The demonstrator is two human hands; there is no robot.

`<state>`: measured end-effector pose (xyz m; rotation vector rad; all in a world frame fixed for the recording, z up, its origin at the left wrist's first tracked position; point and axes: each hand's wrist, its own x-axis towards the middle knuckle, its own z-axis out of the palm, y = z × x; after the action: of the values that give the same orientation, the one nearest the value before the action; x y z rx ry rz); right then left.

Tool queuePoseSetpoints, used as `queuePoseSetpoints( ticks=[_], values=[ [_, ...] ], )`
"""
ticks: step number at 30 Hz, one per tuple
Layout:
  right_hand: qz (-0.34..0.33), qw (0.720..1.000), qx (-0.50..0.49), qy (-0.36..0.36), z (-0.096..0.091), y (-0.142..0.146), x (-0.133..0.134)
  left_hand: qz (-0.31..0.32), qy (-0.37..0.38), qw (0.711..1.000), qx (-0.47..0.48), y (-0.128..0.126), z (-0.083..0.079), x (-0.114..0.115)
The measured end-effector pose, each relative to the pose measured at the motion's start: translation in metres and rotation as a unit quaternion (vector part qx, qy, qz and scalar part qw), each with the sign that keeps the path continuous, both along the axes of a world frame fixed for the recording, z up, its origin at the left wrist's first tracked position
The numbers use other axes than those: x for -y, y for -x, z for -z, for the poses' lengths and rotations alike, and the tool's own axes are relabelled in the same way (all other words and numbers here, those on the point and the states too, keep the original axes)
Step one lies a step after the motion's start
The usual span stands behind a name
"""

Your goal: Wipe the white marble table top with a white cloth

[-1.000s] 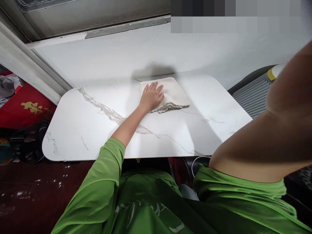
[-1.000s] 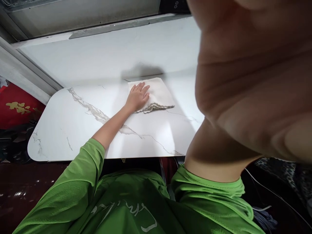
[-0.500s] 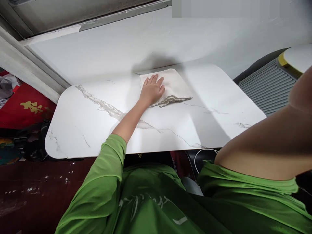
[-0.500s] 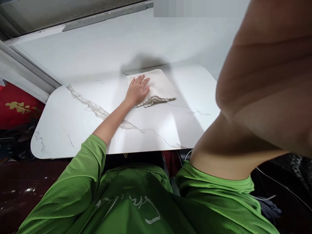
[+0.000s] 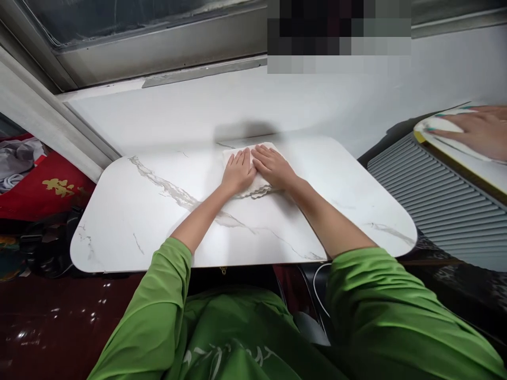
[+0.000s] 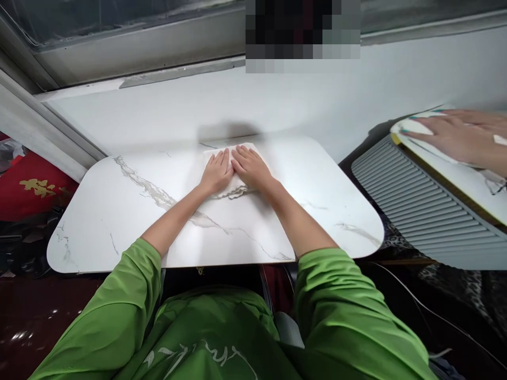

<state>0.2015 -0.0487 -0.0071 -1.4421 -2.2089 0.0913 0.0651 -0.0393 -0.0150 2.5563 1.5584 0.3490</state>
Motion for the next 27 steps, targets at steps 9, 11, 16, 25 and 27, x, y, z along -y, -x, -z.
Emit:
queuePoseSetpoints(
  ticks=[9,11,16,25,27],
  values=[
    [0.028,0.994,0.101,0.036,0.021,-0.039,0.11,0.07,-0.021,0.996,-0.043,-0.031,-0.015,0.067],
    [0.032,0.993,0.087,0.07,0.02,-0.061,0.15,0.134,-0.039,0.989,-0.051,-0.044,-0.01,0.104],
    [0.141,0.983,0.015,0.114,0.034,-0.12,0.183,0.241,-0.05,0.967,-0.062,-0.096,-0.008,0.133],
    [0.182,0.981,0.036,0.048,0.028,-0.185,0.014,0.169,-0.035,0.985,-0.004,-0.195,0.0,-0.015],
    [0.167,0.984,0.047,0.04,0.026,-0.186,-0.011,0.135,-0.028,0.991,0.003,-0.196,0.0,-0.034]
  ],
)
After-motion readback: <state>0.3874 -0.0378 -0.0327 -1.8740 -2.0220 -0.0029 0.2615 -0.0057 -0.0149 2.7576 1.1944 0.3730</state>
